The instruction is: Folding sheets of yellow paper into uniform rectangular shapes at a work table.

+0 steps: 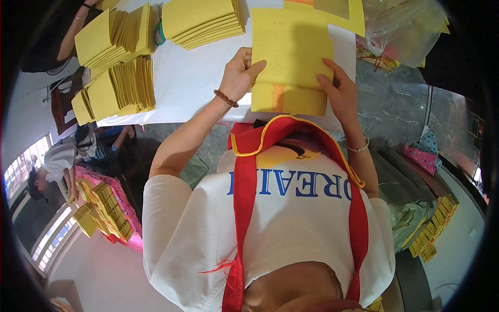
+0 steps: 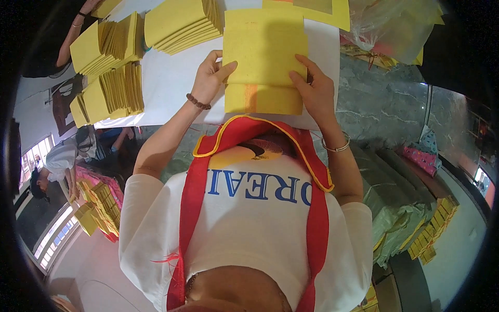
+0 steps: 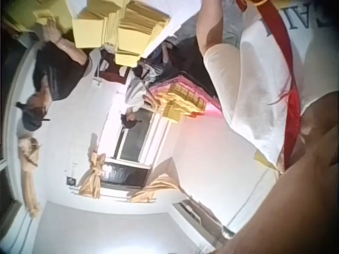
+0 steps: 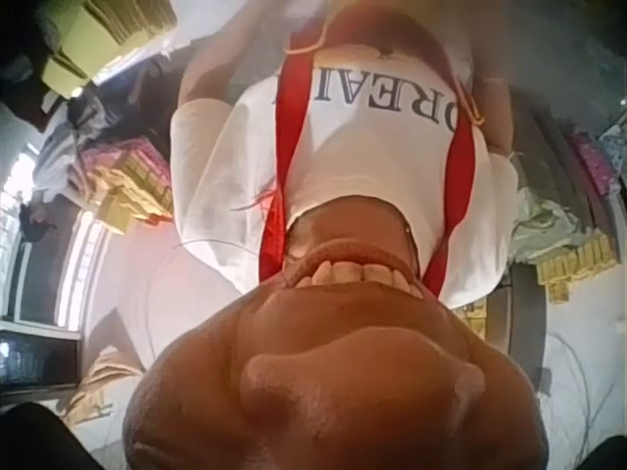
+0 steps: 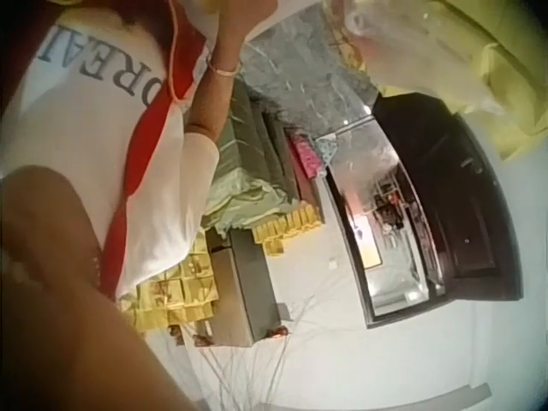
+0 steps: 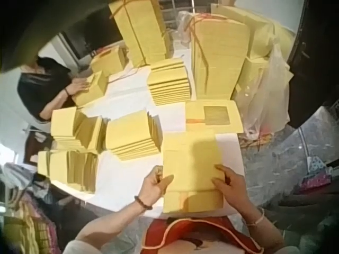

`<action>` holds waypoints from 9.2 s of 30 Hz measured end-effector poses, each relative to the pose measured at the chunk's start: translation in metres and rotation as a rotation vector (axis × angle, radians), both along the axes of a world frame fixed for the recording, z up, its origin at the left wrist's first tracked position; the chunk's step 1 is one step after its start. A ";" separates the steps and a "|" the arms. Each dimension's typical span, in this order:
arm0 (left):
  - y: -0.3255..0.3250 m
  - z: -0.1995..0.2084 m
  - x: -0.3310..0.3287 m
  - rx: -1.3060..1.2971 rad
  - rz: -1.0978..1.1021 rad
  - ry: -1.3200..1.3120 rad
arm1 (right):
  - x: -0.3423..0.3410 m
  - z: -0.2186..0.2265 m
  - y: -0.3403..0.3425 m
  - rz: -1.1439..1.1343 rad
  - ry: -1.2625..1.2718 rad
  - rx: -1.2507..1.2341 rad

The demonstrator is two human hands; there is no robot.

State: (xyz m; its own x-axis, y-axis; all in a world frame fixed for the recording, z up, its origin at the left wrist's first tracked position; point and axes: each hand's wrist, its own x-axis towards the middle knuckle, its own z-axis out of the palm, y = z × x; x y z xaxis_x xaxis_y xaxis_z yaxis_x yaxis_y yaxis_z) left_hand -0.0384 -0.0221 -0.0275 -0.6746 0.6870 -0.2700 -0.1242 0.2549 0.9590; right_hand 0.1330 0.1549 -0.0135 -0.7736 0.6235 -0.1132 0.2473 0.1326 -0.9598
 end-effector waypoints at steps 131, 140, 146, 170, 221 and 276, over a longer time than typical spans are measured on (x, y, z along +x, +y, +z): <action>-0.043 0.029 -0.155 -0.645 -0.335 1.402 | 0.025 -0.012 -0.013 -0.086 0.212 -0.203; -0.041 0.062 -0.105 -0.268 -0.236 1.364 | 0.022 -0.012 -0.007 -0.087 0.122 0.064; -0.041 0.055 0.001 0.064 -0.699 1.169 | 0.014 -0.018 -0.002 0.134 0.098 0.707; -0.044 0.040 0.012 0.137 -0.659 1.047 | 0.019 -0.022 -0.005 0.022 0.201 -0.069; -0.039 0.043 0.005 0.071 -0.670 0.795 | 0.019 -0.037 0.000 0.028 0.273 -0.146; -0.028 0.017 -0.011 -0.012 -0.406 1.504 | 0.021 -0.021 0.003 0.150 0.236 0.488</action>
State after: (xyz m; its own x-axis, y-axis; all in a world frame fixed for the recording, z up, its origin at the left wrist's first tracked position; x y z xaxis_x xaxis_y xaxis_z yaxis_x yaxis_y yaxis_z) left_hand -0.0499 -0.0503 -0.0107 -0.0956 0.8867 0.4524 0.9906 0.0402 0.1307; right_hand 0.1539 0.1578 -0.0342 -0.8271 0.4414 0.3480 -0.0227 0.5924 -0.8054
